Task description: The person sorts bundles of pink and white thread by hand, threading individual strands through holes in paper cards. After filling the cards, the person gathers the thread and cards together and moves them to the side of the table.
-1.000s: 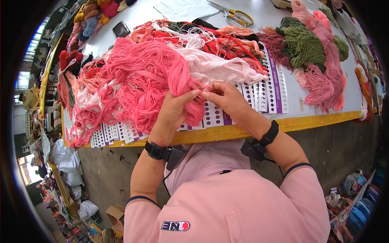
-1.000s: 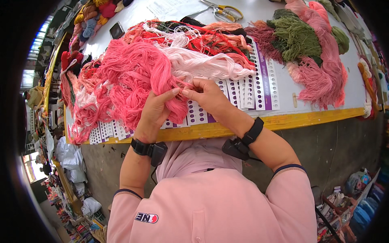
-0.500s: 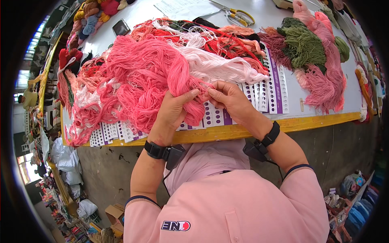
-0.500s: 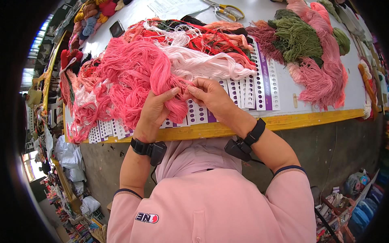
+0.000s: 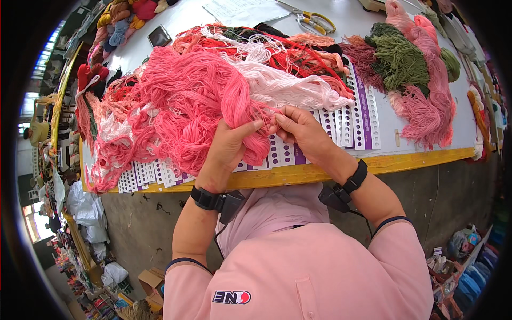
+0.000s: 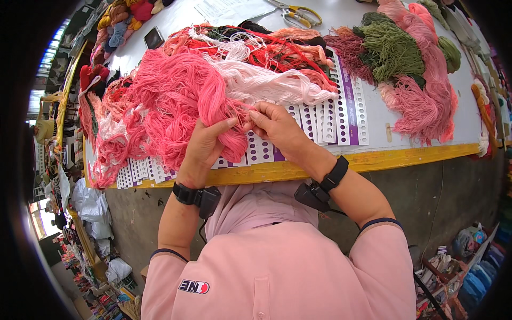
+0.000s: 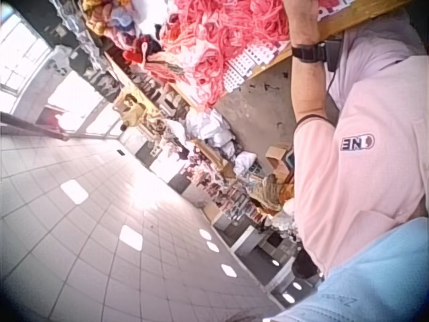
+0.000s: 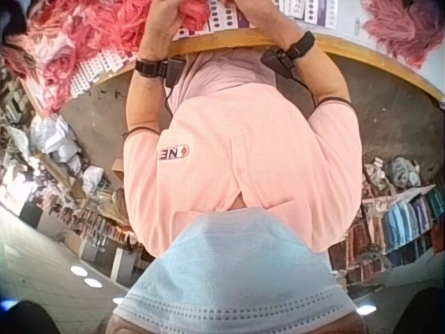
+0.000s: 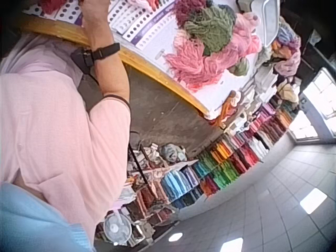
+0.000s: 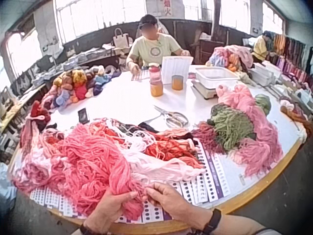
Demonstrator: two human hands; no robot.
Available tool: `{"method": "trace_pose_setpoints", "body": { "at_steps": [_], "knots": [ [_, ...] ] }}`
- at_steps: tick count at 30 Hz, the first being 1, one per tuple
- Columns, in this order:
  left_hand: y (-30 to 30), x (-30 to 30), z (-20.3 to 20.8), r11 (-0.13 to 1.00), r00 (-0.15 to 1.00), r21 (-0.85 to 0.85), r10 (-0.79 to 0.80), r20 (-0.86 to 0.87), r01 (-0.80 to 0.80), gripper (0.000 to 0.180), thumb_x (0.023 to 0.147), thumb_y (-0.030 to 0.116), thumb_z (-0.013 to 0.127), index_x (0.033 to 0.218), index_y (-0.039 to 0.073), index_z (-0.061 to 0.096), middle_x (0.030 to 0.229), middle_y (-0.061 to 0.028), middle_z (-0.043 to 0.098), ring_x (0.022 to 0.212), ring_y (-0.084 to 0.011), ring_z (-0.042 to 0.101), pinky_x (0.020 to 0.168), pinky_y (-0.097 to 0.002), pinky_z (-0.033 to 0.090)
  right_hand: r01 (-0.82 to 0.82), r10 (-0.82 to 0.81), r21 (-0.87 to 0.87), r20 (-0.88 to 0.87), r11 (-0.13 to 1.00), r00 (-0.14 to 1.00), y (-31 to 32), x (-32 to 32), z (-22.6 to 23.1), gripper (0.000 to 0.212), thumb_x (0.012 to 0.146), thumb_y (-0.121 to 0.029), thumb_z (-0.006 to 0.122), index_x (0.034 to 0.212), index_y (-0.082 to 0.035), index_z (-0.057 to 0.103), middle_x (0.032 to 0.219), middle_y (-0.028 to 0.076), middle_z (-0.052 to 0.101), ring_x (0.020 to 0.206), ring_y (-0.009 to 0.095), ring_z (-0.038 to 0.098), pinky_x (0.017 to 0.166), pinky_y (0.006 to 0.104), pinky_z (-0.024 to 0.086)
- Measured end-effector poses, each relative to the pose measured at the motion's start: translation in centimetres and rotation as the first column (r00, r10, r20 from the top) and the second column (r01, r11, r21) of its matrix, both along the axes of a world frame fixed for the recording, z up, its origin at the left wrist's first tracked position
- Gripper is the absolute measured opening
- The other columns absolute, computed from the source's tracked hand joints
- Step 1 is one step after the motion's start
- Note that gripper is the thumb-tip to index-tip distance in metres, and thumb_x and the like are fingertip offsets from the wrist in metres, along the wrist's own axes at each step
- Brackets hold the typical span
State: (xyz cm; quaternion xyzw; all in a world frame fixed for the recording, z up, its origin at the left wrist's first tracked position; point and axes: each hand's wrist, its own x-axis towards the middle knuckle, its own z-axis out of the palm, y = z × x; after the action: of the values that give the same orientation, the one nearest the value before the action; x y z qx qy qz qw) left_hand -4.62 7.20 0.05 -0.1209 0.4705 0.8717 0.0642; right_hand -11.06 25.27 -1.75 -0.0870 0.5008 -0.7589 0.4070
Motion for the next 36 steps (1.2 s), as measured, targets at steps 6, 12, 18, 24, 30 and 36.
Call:
{"method": "trace_pose_setpoints", "body": {
  "at_steps": [6,12,18,24,30,36],
  "knots": [
    [0.2,0.1,-0.5,0.995,1.000,-0.101,-0.011,-0.028,0.008,0.032,0.085,-0.001,0.066,0.116,-0.003,0.059,0.105,-0.0112,0.068,0.091,-0.0178,0.067,0.085,-0.0314,0.053,0.030,-0.030,-0.004,0.005,1.000,1.000,-0.1,0.0,0.0,0.013,0.101,-0.019,0.052,0.098,-0.009,0.060,0.082,-0.003,0.063,0.063,0.002,0.045,0.055,0.0171,0.036],
    [0.9,0.2,-0.1,0.971,0.998,-0.231,0.045,-0.036,-0.052,0.032,0.082,0.001,0.069,0.113,-0.002,0.062,0.104,-0.0069,0.068,0.092,-0.0134,0.065,0.081,-0.0277,0.052,0.050,-0.031,0.107,-0.173,0.993,0.984,-1.1,0.4,1.6,0.011,0.095,-0.018,0.062,0.096,-0.007,0.061,0.081,-0.002,0.062,0.066,0.002,0.047,0.056,0.0175,0.037],
    [-2.5,-0.1,1.5,0.998,0.994,0.058,0.025,-0.107,-0.019,0.031,0.082,-0.004,0.058,0.113,-0.005,0.061,0.099,-0.0109,0.066,0.086,-0.0153,0.062,0.072,-0.0243,0.051,-0.048,0.053,-0.040,0.122,0.998,0.991,1.6,-1.6,0.6,0.010,0.094,-0.017,0.062,0.096,-0.007,0.065,0.075,-0.004,0.056,0.064,0.005,0.046,0.059,0.0237,0.038],
    [-17.1,-2.0,6.2,0.808,0.851,0.557,0.419,-0.316,-0.191,0.032,0.089,-0.002,0.055,0.118,-0.012,0.045,0.095,-0.0140,0.058,0.061,-0.0077,0.041,0.055,-0.0203,0.040,0.261,-0.273,-0.097,-0.138,0.960,0.952,10.1,-3.8,3.2,0.013,0.093,-0.012,0.058,0.099,-0.002,0.064,0.090,0.005,0.064,0.087,0.018,0.059,0.079,0.0282,0.046],
    [-35.4,1.5,8.8,0.723,0.652,0.444,0.682,-0.332,-0.530,0.021,0.091,0.001,0.056,0.107,-0.012,0.051,0.070,-0.0003,0.039,0.054,-0.0084,0.037,0.052,-0.0216,0.033,0.817,-0.811,-0.418,0.258,0.397,0.526,40.7,-11.8,7.4,0.008,0.087,0.003,0.048,0.081,0.002,0.052,0.075,0.010,0.050,0.073,0.021,0.052,0.073,0.0326,0.045],
    [-11.3,-4.4,6.5,0.821,0.875,-0.372,0.284,-0.392,-0.433,0.021,0.096,0.020,0.060,0.077,0.014,0.052,0.067,0.0065,0.040,0.055,-0.0059,0.031,0.051,-0.0228,0.028,0.966,-0.457,-0.155,-0.888,0.206,-0.045,28.2,-6.7,10.5,0.014,0.091,-0.004,0.049,0.100,0.001,0.059,0.090,0.008,0.057,0.079,0.019,0.055,0.072,0.0313,0.045]
  ]
}}
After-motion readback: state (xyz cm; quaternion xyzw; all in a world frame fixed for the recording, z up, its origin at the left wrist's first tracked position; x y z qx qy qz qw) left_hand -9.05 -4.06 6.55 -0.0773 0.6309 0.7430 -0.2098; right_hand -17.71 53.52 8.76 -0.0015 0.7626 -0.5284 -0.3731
